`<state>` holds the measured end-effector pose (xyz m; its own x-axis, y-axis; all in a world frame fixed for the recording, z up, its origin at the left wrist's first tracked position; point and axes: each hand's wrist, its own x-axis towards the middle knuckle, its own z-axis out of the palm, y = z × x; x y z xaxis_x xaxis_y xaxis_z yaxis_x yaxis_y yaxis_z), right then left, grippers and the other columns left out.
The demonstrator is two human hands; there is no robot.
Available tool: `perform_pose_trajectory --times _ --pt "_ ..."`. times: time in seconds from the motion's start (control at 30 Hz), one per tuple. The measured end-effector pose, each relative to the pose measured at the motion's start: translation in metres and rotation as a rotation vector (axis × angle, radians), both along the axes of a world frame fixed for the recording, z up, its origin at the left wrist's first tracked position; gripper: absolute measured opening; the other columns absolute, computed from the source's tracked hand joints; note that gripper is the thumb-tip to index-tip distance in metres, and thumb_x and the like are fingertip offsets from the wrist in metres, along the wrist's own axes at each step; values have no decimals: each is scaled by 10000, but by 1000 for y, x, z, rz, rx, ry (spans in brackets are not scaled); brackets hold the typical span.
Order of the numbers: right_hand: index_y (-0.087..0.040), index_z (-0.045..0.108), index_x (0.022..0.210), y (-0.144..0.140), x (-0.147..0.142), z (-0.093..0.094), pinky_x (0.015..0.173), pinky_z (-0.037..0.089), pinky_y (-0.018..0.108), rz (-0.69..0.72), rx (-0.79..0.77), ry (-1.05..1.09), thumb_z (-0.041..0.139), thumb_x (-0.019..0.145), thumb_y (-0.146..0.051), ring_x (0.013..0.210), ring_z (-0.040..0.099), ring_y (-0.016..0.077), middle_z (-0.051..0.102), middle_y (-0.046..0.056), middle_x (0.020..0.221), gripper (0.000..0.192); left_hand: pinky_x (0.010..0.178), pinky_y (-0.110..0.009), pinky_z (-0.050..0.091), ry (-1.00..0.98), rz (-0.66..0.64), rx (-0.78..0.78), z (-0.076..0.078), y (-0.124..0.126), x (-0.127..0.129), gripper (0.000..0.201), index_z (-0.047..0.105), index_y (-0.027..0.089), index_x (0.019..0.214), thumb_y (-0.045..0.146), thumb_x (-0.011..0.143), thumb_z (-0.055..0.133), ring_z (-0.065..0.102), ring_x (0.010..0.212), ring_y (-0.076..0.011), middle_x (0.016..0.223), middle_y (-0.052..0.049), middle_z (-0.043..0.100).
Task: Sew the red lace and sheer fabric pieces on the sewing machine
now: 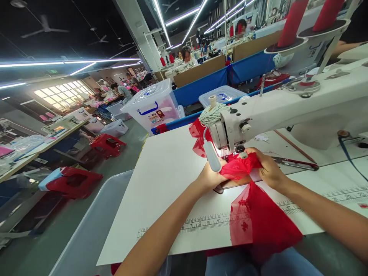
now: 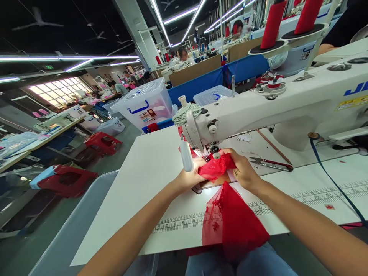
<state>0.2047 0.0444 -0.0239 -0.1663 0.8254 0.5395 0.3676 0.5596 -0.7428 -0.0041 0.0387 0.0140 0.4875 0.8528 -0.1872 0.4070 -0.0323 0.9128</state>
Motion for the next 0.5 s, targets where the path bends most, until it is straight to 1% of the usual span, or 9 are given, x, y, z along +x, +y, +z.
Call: perform_pose_trajectory --times 0.1,0.2,0.27,0.3,0.37,0.43,0.5 --pt "-246 595 944 2 0 2 699 534 292 -18 15 -4 439 729 -142 753 673 180 717 8 857 286 410 -201 343 -11 34 40 1 4 -3 264 390 193 616 264 794 572 425 437 -74 552 54 400" --pt "-255 600 903 4 3 5 799 518 359 -93 37 10 454 736 -156 868 662 220 710 35 914 243 469 -203 303 -24 -12 72 9 14 -8 313 360 182 544 214 749 594 383 509 -69 550 45 393" --pt "-254 600 887 2 4 8 830 500 394 -147 41 26 469 731 -162 907 648 244 702 51 932 223 484 -213 285 -29 -47 75 15 19 -11 343 365 180 529 249 739 627 355 531 -73 550 44 389" --pt "-254 598 869 1 4 9 800 504 386 -159 32 32 469 723 -157 869 651 241 700 45 887 218 486 -217 279 -31 -61 74 17 21 -11 359 373 180 529 285 738 646 345 537 -76 551 43 390" --pt "-258 579 805 -3 4 12 639 504 323 -152 -8 41 448 708 -133 659 635 201 660 -4 675 206 487 -222 270 -39 -81 71 19 22 -11 402 393 177 533 369 719 694 330 545 -78 559 44 392" --pt "-262 545 754 -6 3 14 485 444 267 -124 -59 59 415 698 -110 466 553 162 567 -59 488 208 490 -222 274 -48 -90 69 16 22 -10 444 416 173 546 430 654 761 333 554 -79 577 48 398" --pt "-263 517 738 -9 2 16 415 398 244 -106 -105 93 390 696 -101 377 493 141 546 -83 430 210 500 -220 294 -55 -82 73 10 20 -9 460 447 168 581 450 590 811 363 569 -83 606 47 420"
